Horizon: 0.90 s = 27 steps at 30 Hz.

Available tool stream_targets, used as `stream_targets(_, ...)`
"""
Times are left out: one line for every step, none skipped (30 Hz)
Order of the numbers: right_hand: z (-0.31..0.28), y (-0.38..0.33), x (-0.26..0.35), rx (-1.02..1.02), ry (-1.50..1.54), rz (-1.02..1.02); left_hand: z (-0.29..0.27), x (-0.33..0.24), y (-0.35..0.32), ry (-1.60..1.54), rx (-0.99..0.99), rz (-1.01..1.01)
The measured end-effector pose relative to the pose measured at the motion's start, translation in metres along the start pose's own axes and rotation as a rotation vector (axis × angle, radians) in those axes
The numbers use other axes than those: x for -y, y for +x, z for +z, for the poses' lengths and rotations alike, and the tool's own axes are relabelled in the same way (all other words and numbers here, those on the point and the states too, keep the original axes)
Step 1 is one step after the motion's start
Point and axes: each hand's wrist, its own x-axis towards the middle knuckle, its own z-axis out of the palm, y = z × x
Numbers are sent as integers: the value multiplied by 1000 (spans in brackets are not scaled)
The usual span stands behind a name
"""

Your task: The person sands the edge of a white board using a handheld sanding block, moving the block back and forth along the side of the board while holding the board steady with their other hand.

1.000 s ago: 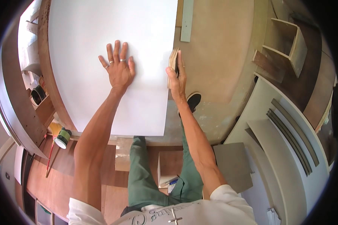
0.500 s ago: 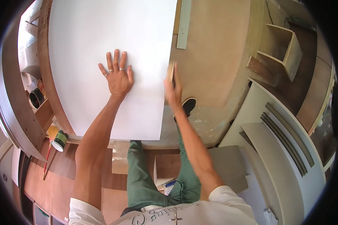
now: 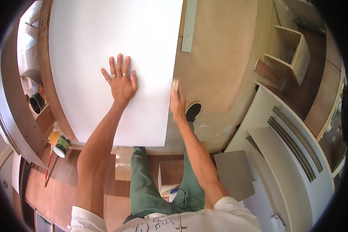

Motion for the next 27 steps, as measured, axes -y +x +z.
stream_targets(0,7,0,-10,44,57,0,0,-1,3,8,19)
stream_targets(3,22,13,24,241,123,0,0,-1,-5,2,15)
stream_targets(4,38,22,20,250,144,-1,1,-1,7,14,-3)
stream_targets(4,46,31,98,292,100,-2,0,0,0,4,2)
stream_targets(3,51,35,169,337,32,-3,1,0,-5,-2,17)
stream_targets(1,37,27,161,300,90,-2,0,1,1,-11,18)
stream_targets(-2,28,18,156,249,184,-1,0,2,-7,-16,10)
stream_targets(-2,9,2,50,96,49,-1,0,2,-9,-12,10)
stream_targets(-1,13,0,1,12,3,-1,-1,2,-16,-30,7)
stream_targets(0,14,-3,-48,-40,-120,-1,-1,2,-13,-38,13)
stream_targets(1,18,-2,-79,-24,-99,-2,-1,2,-21,-49,25)
stream_targets(3,24,2,-73,9,-18,-3,-1,1,-4,-16,19)
stream_targets(5,31,6,-62,80,-19,-3,-2,0,5,-25,23)
stream_targets(7,40,15,-7,181,-2,-5,-2,-1,31,3,3)
stream_targets(7,37,16,-5,177,65,-6,-2,-1,35,-11,16)
stream_targets(6,31,18,31,175,81,-7,-2,-2,32,-3,17)
stream_targets(3,32,22,63,173,50,-5,-2,0,26,-16,10)
stream_targets(2,19,-2,2,52,-163,-5,-2,-1,55,3,3)
stream_targets(0,0,-16,-16,-6,-134,-3,-2,0,28,-26,13)
stream_targets(0,-9,-14,-35,-65,-99,-2,-2,0,5,-28,7)
stream_targets(0,-1,-14,-29,-56,-134,-1,-2,1,-17,-7,-14)
stream_targets(1,4,-15,-23,-40,-105,-1,-2,1,-28,-18,-10)
stream_targets(1,10,-12,-19,-41,-30,-1,-2,1,-12,-11,6)
stream_targets(5,22,-3,-19,106,-14,0,-2,1,-2,-22,11)
stream_targets(6,41,11,-1,166,-13,-1,-1,1,17,-30,7)
stream_targets(8,43,12,23,212,-31,-1,-1,1,29,-30,13)
stream_targets(8,49,13,23,212,43,-1,-1,1,37,-31,13)
